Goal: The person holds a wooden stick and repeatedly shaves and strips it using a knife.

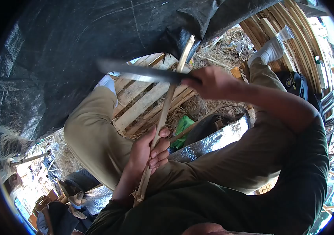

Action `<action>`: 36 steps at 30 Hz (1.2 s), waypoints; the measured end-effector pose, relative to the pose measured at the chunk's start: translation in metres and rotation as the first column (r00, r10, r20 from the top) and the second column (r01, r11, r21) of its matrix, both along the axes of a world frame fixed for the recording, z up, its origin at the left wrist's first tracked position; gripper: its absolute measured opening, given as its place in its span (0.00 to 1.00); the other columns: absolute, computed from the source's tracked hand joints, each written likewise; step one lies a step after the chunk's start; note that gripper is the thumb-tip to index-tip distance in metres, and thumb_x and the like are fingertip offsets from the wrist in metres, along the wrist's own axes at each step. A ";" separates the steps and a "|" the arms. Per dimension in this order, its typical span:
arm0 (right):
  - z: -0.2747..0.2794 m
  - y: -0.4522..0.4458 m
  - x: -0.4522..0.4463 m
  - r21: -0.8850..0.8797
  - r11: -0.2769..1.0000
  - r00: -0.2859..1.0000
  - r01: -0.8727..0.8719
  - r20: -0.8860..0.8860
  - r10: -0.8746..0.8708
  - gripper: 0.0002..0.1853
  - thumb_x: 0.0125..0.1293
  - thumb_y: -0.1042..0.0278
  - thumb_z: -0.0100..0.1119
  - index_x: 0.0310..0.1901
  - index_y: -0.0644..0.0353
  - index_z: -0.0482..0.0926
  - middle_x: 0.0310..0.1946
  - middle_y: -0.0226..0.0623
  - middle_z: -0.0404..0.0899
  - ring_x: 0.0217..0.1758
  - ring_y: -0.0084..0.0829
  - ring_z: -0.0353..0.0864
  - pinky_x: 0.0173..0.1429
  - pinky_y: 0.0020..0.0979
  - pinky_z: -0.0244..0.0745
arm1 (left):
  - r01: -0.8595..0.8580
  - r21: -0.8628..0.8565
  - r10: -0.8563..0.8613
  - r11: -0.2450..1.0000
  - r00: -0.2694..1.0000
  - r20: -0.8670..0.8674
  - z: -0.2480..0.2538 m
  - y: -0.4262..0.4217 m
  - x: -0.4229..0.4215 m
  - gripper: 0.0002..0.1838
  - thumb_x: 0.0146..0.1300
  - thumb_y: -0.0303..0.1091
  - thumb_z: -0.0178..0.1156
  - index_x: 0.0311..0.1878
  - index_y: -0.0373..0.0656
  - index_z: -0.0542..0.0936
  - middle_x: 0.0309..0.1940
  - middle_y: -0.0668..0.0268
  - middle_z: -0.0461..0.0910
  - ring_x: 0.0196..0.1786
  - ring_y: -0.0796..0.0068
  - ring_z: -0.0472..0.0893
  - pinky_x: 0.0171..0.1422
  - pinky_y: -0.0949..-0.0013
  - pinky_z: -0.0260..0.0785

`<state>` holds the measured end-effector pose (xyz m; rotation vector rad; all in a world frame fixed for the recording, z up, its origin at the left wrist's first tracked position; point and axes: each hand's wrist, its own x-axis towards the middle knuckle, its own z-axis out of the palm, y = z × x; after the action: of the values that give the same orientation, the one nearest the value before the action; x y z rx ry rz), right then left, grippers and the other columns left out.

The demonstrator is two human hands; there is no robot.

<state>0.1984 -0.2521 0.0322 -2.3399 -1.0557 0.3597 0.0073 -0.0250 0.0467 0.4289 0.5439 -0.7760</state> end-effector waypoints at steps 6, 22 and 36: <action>0.000 0.012 -0.026 0.095 0.989 0.991 0.116 -0.078 -0.109 0.19 0.76 0.56 0.56 0.35 0.64 0.82 0.17 0.43 0.78 0.16 0.37 0.79 0.22 0.40 0.70 | -0.037 -0.141 0.037 0.989 0.999 0.000 0.003 0.001 0.002 0.19 0.80 0.55 0.35 0.41 0.54 0.68 0.12 0.79 0.58 0.08 0.85 0.56 0.13 0.79 0.50; 0.011 0.009 0.009 -0.193 0.957 0.930 0.218 -0.258 -0.263 0.21 0.76 0.52 0.56 0.34 0.65 0.82 0.16 0.43 0.77 0.17 0.35 0.78 0.22 0.39 0.70 | -0.066 -0.112 0.063 0.992 0.998 -0.029 -0.002 -0.004 0.000 0.18 0.81 0.50 0.34 0.40 0.52 0.68 0.11 0.79 0.59 0.07 0.84 0.56 0.11 0.78 0.50; 0.030 0.021 -0.029 -0.275 0.955 0.908 0.109 -0.363 -0.208 0.27 0.80 0.47 0.43 0.46 0.67 0.81 0.25 0.44 0.81 0.28 0.38 0.85 0.34 0.42 0.80 | -0.061 -0.106 0.055 0.993 0.997 -0.056 0.004 -0.012 0.010 0.15 0.80 0.42 0.34 0.39 0.52 0.70 0.10 0.80 0.59 0.07 0.86 0.55 0.10 0.80 0.48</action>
<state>0.1698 -0.2313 0.0625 -2.4090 -0.6511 0.8978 0.0176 -0.0374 0.0502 0.2925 0.5591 -0.7589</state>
